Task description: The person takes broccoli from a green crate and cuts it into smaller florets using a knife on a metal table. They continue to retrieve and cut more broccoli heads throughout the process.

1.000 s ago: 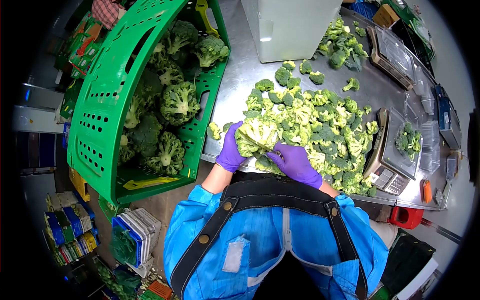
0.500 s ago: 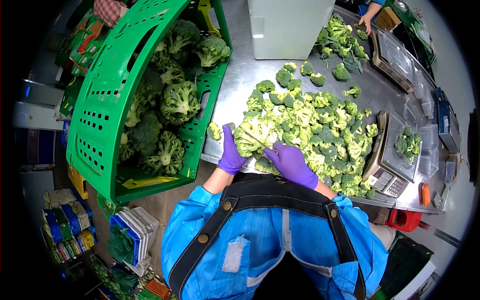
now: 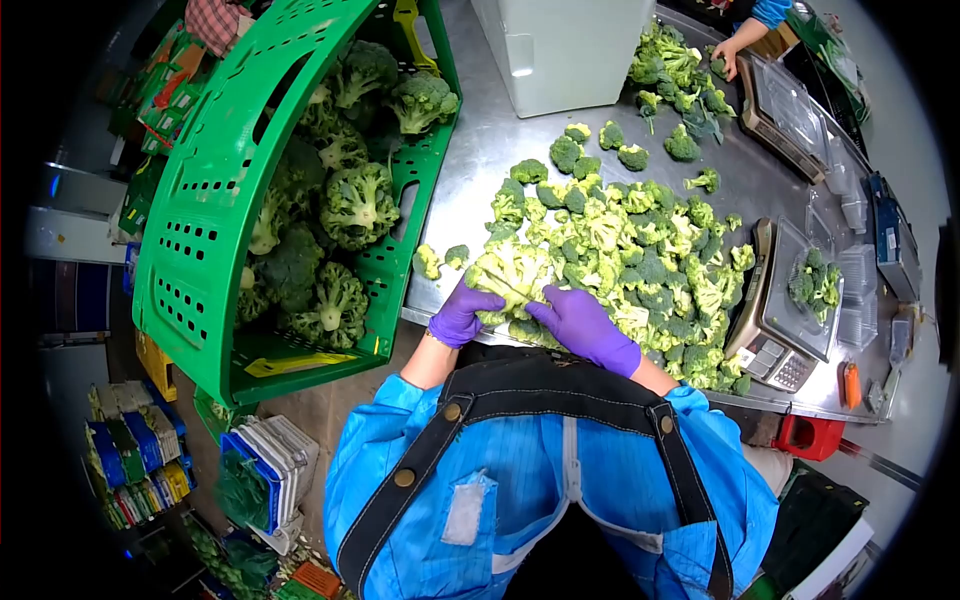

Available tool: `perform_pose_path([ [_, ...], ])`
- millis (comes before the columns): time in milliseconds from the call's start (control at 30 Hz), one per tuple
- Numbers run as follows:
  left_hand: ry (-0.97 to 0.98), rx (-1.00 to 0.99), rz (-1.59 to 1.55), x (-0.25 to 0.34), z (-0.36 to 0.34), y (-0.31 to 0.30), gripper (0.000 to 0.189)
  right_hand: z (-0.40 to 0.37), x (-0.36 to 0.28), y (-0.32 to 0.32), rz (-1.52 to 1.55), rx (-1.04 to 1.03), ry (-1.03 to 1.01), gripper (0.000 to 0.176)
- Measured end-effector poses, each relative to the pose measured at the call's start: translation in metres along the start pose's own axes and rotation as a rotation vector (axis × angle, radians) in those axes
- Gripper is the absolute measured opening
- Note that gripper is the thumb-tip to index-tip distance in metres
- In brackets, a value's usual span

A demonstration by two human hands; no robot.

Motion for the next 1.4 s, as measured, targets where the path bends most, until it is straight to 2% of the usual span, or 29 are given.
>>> perform_pose_path([
  [133, -0.008, -0.082, -0.007, 0.001, 0.002, -0.004, 0.077, -0.004, 0.012, 0.011, 0.195, -0.102, 0.081, 0.046],
  [200, -0.045, -0.110, -0.059, -0.002, 0.004, -0.009, 0.073, -0.008, 0.012, 0.018, 0.624, -0.237, 0.448, 0.047],
  [233, -0.042, -0.109, -0.059, -0.009, 0.008, -0.017, 0.073, -0.008, 0.014, 0.020, 0.624, -0.239, 0.445, 0.047],
  [300, -0.106, -0.104, -0.197, -0.021, 0.014, -0.025, 0.070, -0.011, 0.019, 0.025, 0.851, -0.377, 0.623, 0.047],
  [333, -0.106, -0.137, -0.224, -0.025, 0.014, -0.029, 0.068, -0.013, 0.019, 0.026, 0.851, -0.375, 0.626, 0.047],
  [400, -0.102, -0.111, -0.169, -0.018, 0.010, -0.019, 0.068, -0.011, 0.014, 0.021, 0.686, -0.217, 0.537, 0.043],
  [433, -0.093, -0.086, -0.113, -0.012, 0.009, -0.013, 0.069, -0.011, 0.013, 0.020, 0.684, -0.214, 0.535, 0.043],
  [467, -0.067, -0.024, -0.012, -0.002, 0.006, -0.004, 0.065, -0.008, 0.013, 0.011, 0.313, 0.043, 0.290, 0.041],
  [500, -0.074, -0.039, -0.055, -0.002, 0.010, -0.002, 0.062, -0.008, 0.010, 0.004, -0.059, 0.289, 0.041, 0.039],
  [533, -0.099, -0.036, -0.075, 0.000, 0.009, 0.002, 0.062, -0.007, 0.018, 0.006, 0.002, 0.302, 0.160, 0.037],
  [567, -0.127, -0.030, -0.096, 0.001, 0.007, 0.006, 0.062, -0.005, 0.013, 0.000, 0.001, 0.298, 0.160, 0.037],
  [633, -0.150, -0.077, -0.113, -0.006, 0.005, 0.007, 0.065, 0.004, -0.001, -0.016, 0.193, 0.266, 0.155, 0.046],
  [667, -0.144, -0.113, -0.095, -0.010, 0.005, 0.007, 0.069, 0.006, 0.011, -0.001, 0.248, 0.319, 0.066, 0.051],
  [700, -0.142, -0.100, -0.109, -0.009, -0.001, 0.014, 0.072, 0.008, 0.017, 0.003, 0.248, 0.320, 0.071, 0.051],
  [767, -0.076, -0.126, -0.082, -0.011, -0.002, 0.010, 0.077, 0.014, 0.024, 0.007, 0.342, 0.297, 0.014, 0.048],
  [1033, -0.147, -0.155, 0.037, -0.016, 0.004, -0.011, 0.087, 0.017, 0.027, 0.001, 0.336, 0.234, -0.029, 0.035],
  [1100, -0.105, -0.407, -0.066, -0.016, -0.001, -0.008, 0.092, 0.019, 0.039, -0.008, 0.804, 0.102, 0.531, 0.031],
  [1133, -0.134, -0.321, -0.043, -0.028, 0.003, -0.014, 0.096, 0.018, 0.033, -0.009, 0.605, 0.170, 0.307, 0.030],
  [1167, -0.083, -0.202, 0.093, -0.026, 0.003, -0.018, 0.091, 0.015, 0.024, -0.003, 0.602, 0.163, 0.122, 0.030],
  [1233, -0.185, -0.094, -0.077, -0.042, 0.014, -0.035, 0.083, 0.018, 0.015, -0.004, 0.030, 0.256, -0.348, 0.034],
  [1267, -0.167, -0.156, -0.335, -0.042, 0.019, -0.035, 0.074, 0.021, 0.006, -0.007, -0.062, 0.139, -0.206, 0.038],
  [1300, -0.100, -0.219, -0.465, -0.044, 0.019, -0.035, 0.065, 0.021, 0.005, -0.006, -0.062, 0.139, -0.200, 0.038],
  [1367, -0.184, -0.023, -0.631, -0.047, 0.024, -0.037, 0.058, 0.026, 0.008, -0.003, -0.140, 0.087, -0.233, 0.035],
  [1400, -0.185, 0.034, -0.595, -0.048, 0.026, -0.038, 0.054, 0.026, 0.011, 0.002, -0.092, 0.136, -0.260, 0.036],
])
Point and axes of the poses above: each hand's wrist, its own z-axis towards the middle knuckle, its own y-axis out of the palm, x = y × z, the point moved 2 cm from there along z, towards the middle knuckle, and after that the axes turned 11 degrees about x, right-handed, at the moved point
